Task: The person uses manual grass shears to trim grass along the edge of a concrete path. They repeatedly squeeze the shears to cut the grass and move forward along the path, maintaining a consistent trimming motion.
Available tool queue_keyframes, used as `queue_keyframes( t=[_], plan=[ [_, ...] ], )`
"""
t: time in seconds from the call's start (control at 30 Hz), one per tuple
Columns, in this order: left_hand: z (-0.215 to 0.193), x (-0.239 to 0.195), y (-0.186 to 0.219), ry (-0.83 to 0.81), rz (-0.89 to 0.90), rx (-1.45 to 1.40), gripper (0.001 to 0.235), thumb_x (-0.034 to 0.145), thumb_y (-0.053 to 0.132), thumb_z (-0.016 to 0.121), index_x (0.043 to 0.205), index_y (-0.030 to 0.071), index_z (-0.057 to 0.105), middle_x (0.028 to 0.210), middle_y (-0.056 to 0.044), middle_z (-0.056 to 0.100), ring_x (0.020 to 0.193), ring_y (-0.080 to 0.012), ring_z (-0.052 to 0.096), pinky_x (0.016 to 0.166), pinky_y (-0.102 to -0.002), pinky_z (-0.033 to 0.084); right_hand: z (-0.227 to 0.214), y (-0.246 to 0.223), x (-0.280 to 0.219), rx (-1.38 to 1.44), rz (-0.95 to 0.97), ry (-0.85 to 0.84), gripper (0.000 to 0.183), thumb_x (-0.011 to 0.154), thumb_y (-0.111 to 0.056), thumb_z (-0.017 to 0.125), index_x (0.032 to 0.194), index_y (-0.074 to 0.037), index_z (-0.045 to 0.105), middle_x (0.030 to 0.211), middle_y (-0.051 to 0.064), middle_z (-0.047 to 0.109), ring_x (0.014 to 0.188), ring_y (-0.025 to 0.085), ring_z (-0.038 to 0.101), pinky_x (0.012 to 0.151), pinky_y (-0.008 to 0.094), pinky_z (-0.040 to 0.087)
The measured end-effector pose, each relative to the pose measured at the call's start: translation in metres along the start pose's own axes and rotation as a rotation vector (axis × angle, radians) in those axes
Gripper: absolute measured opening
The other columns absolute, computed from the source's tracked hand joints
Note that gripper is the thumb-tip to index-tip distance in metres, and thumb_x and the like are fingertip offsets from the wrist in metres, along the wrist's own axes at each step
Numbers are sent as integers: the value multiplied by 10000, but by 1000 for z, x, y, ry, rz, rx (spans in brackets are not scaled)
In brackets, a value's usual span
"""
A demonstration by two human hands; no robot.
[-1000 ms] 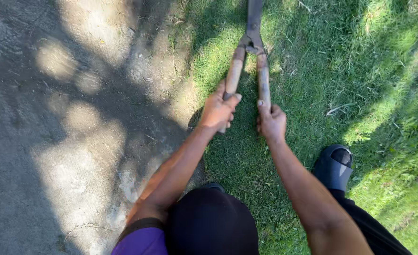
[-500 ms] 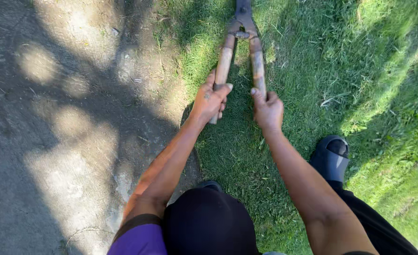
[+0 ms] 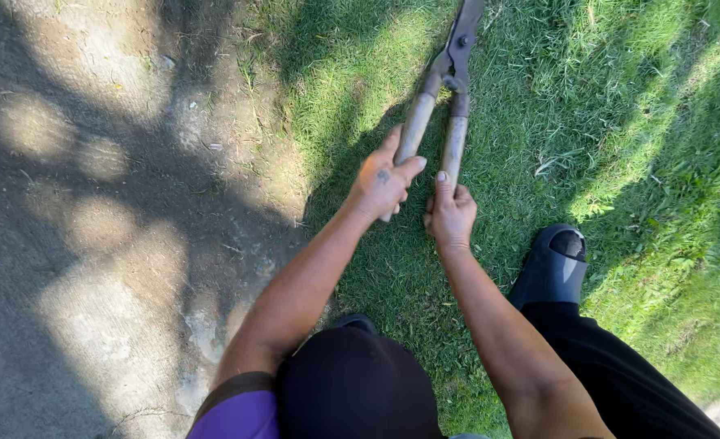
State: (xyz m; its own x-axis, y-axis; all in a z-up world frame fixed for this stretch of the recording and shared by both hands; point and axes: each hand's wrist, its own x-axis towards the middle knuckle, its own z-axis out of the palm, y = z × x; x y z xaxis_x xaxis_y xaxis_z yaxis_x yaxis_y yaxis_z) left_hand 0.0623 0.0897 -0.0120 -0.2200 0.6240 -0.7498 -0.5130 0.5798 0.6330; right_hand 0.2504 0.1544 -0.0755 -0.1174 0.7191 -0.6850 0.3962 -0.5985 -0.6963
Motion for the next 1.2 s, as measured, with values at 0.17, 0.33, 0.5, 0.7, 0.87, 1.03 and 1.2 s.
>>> queue_keyframes(
  t=[0.17,0.33,0.5,0.7,0.87,1.03,1.2],
  plan=[
    [-13,8,10,-39,13,74,757,933,192,669,1596,302,321,663,35,550,457,-68,499,367,-247,471,-25,-6,8,-75,2,-2,401,933,-413,735,941,-31,612,590,10,581,380,97,498,305,262,364],
    [-39,12,51,-54,-7,314,721,934,191,674,1594,243,389,650,25,545,472,-69,524,379,-251,478,-52,-46,42,-168,-143,-78,367,967,-395,729,977,-41,633,625,12,604,415,95,508,343,256,384],
    [36,44,79,-35,284,288,758,932,176,672,1587,113,295,706,-58,657,423,-114,571,332,-300,480,-1,-68,32,183,51,40,406,985,-454,640,893,-78,517,601,22,538,370,119,485,300,276,354],
    [79,28,124,-122,400,457,809,943,204,646,1608,113,194,781,-47,697,379,-93,558,286,-279,458,-12,-121,8,208,-103,-53,342,940,-323,712,954,-56,499,645,43,553,394,140,512,323,332,443],
    [62,-27,218,86,435,340,674,978,279,633,1586,215,350,721,10,649,465,-42,552,345,-216,516,-72,-258,41,-442,-315,-141,438,924,-325,785,1115,-1,562,697,38,630,453,107,547,369,271,463],
    [55,-28,211,185,278,274,674,955,256,655,1570,261,380,690,7,616,466,-65,545,358,-240,505,-139,-321,93,-896,-396,-259,519,927,-368,796,1243,-15,585,775,106,659,527,136,560,455,317,474],
    [98,29,96,344,154,-8,773,927,224,655,1602,297,287,672,8,568,465,-83,513,364,-258,480,-128,-232,182,-758,-393,-514,511,841,-339,875,1115,11,623,911,64,695,766,119,644,672,296,563]
  ],
)
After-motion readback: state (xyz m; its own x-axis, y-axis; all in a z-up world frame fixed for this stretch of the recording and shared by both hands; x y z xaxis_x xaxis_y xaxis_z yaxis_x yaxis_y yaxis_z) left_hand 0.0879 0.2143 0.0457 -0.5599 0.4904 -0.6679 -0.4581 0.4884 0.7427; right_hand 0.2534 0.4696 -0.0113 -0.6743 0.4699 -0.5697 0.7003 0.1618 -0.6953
